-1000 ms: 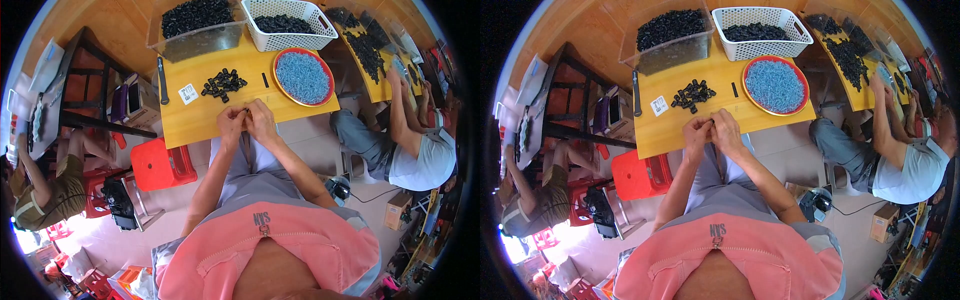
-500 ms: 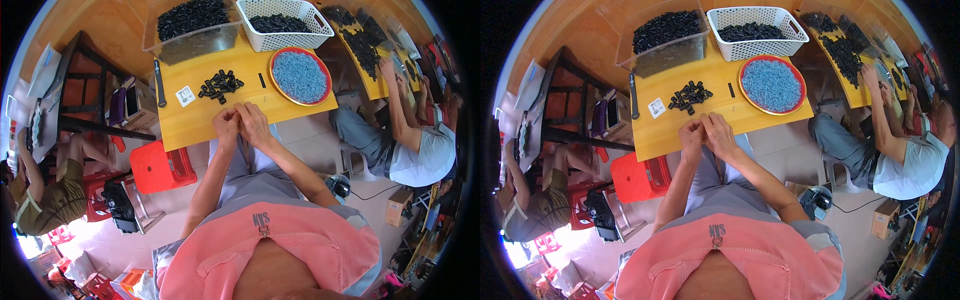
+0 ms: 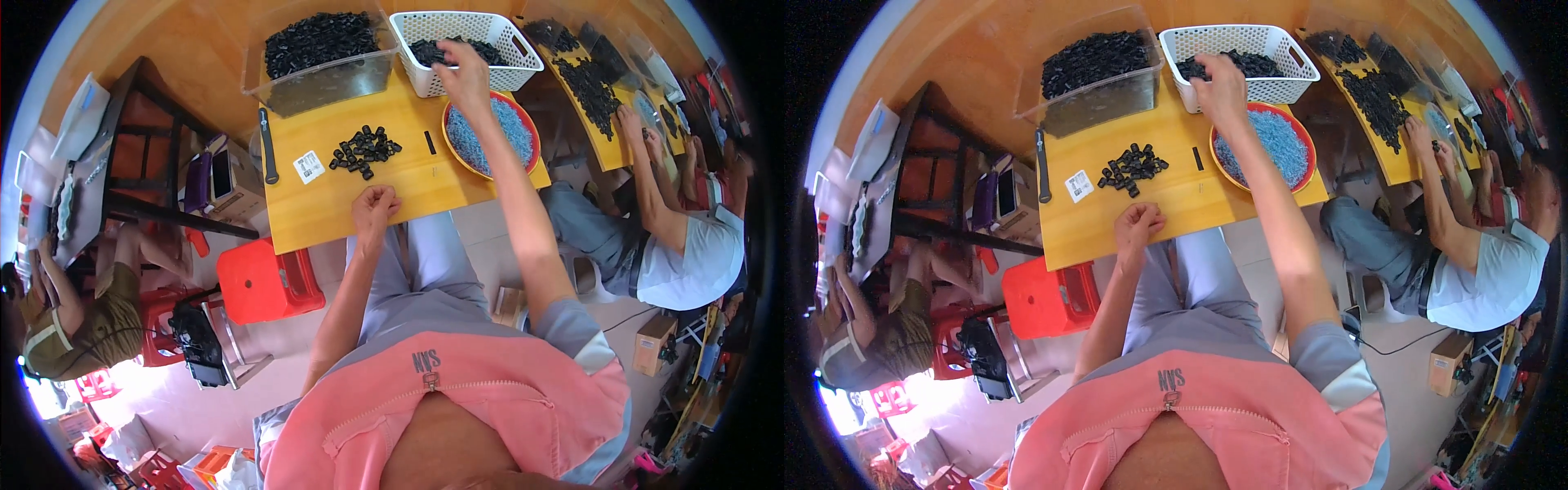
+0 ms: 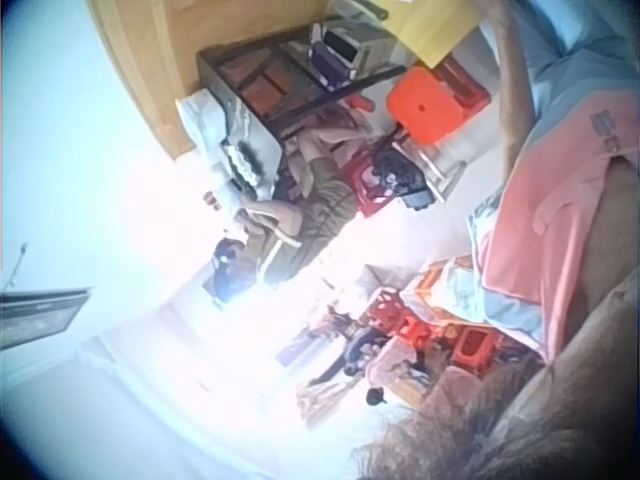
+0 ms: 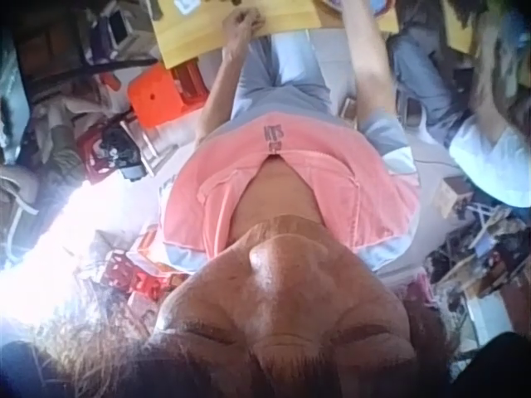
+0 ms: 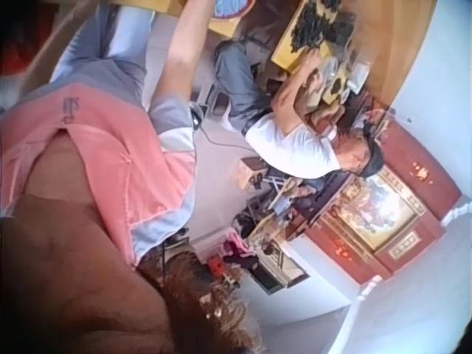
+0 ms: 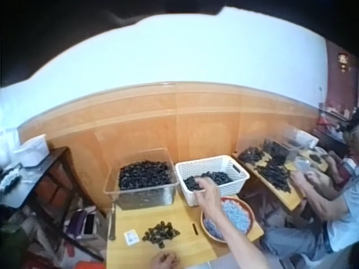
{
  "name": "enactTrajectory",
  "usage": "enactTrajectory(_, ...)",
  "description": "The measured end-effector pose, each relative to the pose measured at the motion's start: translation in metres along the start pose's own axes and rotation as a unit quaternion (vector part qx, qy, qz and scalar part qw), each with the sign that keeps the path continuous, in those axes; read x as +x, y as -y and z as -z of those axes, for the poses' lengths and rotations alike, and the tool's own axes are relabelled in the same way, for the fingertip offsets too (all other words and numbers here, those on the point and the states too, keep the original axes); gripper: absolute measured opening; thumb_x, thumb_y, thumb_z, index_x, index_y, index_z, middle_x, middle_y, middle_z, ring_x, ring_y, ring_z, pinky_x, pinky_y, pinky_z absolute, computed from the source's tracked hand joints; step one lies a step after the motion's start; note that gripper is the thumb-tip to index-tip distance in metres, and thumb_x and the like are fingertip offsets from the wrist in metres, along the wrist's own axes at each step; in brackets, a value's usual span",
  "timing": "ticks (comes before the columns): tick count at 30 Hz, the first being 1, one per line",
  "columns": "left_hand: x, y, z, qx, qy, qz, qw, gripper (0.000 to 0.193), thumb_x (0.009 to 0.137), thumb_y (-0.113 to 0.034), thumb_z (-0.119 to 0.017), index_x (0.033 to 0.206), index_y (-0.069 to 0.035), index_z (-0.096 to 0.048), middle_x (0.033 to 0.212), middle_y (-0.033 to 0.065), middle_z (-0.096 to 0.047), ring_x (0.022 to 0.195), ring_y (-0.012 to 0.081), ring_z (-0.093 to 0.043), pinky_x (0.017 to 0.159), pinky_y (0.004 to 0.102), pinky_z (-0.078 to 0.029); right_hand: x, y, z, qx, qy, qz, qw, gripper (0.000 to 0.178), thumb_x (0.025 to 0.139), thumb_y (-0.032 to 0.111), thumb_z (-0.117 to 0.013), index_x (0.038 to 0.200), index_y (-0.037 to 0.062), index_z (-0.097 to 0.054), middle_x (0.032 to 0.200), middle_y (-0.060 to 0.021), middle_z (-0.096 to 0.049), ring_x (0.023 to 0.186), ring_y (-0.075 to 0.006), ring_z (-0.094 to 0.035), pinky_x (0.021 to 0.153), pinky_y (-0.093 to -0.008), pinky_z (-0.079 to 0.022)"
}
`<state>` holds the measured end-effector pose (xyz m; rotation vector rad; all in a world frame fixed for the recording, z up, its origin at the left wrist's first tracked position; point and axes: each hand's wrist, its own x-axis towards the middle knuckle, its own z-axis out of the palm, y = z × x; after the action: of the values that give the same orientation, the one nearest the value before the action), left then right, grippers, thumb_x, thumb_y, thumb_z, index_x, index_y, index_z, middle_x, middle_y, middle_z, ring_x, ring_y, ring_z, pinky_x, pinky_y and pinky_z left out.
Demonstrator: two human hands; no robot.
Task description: The person assembles small components by picking blue pieces from a dish and inserting them into black plastic caps by hand.
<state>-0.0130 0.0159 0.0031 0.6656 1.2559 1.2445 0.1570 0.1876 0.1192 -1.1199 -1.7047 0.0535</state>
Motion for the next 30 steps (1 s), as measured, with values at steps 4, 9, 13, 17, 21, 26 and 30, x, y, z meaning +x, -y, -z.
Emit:
enactTrajectory(4,-0.005,-0.002,0.001,-0.009,0.014,-0.012,1.0,0.014,0.082,-0.01,-0.057,0.09,0.001,-0.056,0.08,0.0049,-0.057,0.071,0.0126,-0.059,0.065,0.021,-0.049,-0.074,0.024,0.012,-0.046,0.126,-0.092,0.987,0.016,0.072,0.005,-0.058,0.087,0.0013,-0.062,0.083,-0.0175,-0.059,0.073,-0.0334,-0.058,0.067,-0.0402,-0.046)
enactTrajectory(9,0.001,0.004,0.005,-0.014,0.031,-0.018,0.999,0.014,0.082,-0.009,-0.057,0.091,0.001,-0.055,0.081,0.0058,-0.057,0.072,0.0133,-0.059,0.065,0.022,-0.05,-0.144,0.046,0.009,-0.107,0.163,-0.121,0.973,0.009,0.072,0.005,-0.057,0.079,-0.0002,-0.057,0.079,-0.017,-0.054,0.074,-0.0342,-0.056,0.064,-0.0422,-0.045)
enactTrajectory(13,-0.002,-0.001,0.002,-0.005,0.019,-0.02,1.0,0.013,0.082,-0.007,-0.056,0.091,0.002,-0.056,0.081,0.0059,-0.057,0.071,0.0138,-0.059,0.063,0.0217,-0.051,-0.161,0.038,-0.001,-0.181,0.174,-0.092,0.964,0.008,0.069,-0.001,-0.055,0.077,-0.0012,-0.052,0.081,-0.0166,-0.048,0.078,-0.0338,-0.052,0.065,-0.0427,-0.044)
enactTrajectory(17,-0.003,-0.004,0.005,-0.046,0.012,-0.002,0.999,0.012,0.082,-0.004,-0.055,0.091,0.002,-0.056,0.081,0.0055,-0.057,0.069,0.0132,-0.059,0.062,0.0214,-0.05,-0.163,0.036,-0.005,-0.171,0.163,-0.099,0.967,0.009,0.067,-0.004,-0.052,0.075,-0.002,-0.051,0.08,-0.0171,-0.049,0.078,-0.0343,-0.052,0.067,-0.0426,-0.044)
enactTrajectory(21,0.007,-0.013,0.023,0.018,-0.043,-0.074,0.996,0.013,0.081,-0.005,-0.057,0.091,0.003,-0.056,0.082,0.0057,-0.057,0.068,0.0122,-0.058,0.062,0.0227,-0.05,-0.166,0.035,-0.001,-0.099,0.159,-0.14,0.972,0.007,0.074,-0.001,-0.052,0.081,-0.0013,-0.054,0.08,-0.0173,-0.05,0.078,-0.0342,-0.052,0.067,-0.0423,-0.043)
enactTrajectory(26,0.018,-0.028,0.02,0.374,-0.101,-0.284,0.877,0.015,0.071,-0.004,-0.061,0.085,-0.002,-0.057,0.078,0.0081,-0.054,0.064,0.0203,-0.056,0.059,0.0319,-0.044,-0.173,0.025,0.002,0.006,0.094,-0.164,0.982,0.008,0.08,0.004,-0.051,0.085,0.0005,-0.056,0.08,-0.0171,-0.052,0.076,-0.0332,-0.053,0.066,-0.0403,-0.041)
enactTrajectory(30,0.023,-0.029,0.013,0.463,-0.124,-0.336,0.811,0.015,0.069,-0.004,-0.062,0.082,-0.005,-0.056,0.077,0.009,-0.051,0.067,0.0258,-0.054,0.06,0.0351,-0.042,-0.174,0.027,0.003,0.026,0.081,-0.176,0.981,0.006,0.079,0.004,-0.051,0.082,-0.0001,-0.056,0.077,-0.0163,-0.052,0.074,-0.0325,-0.053,0.066,-0.0392,-0.041)
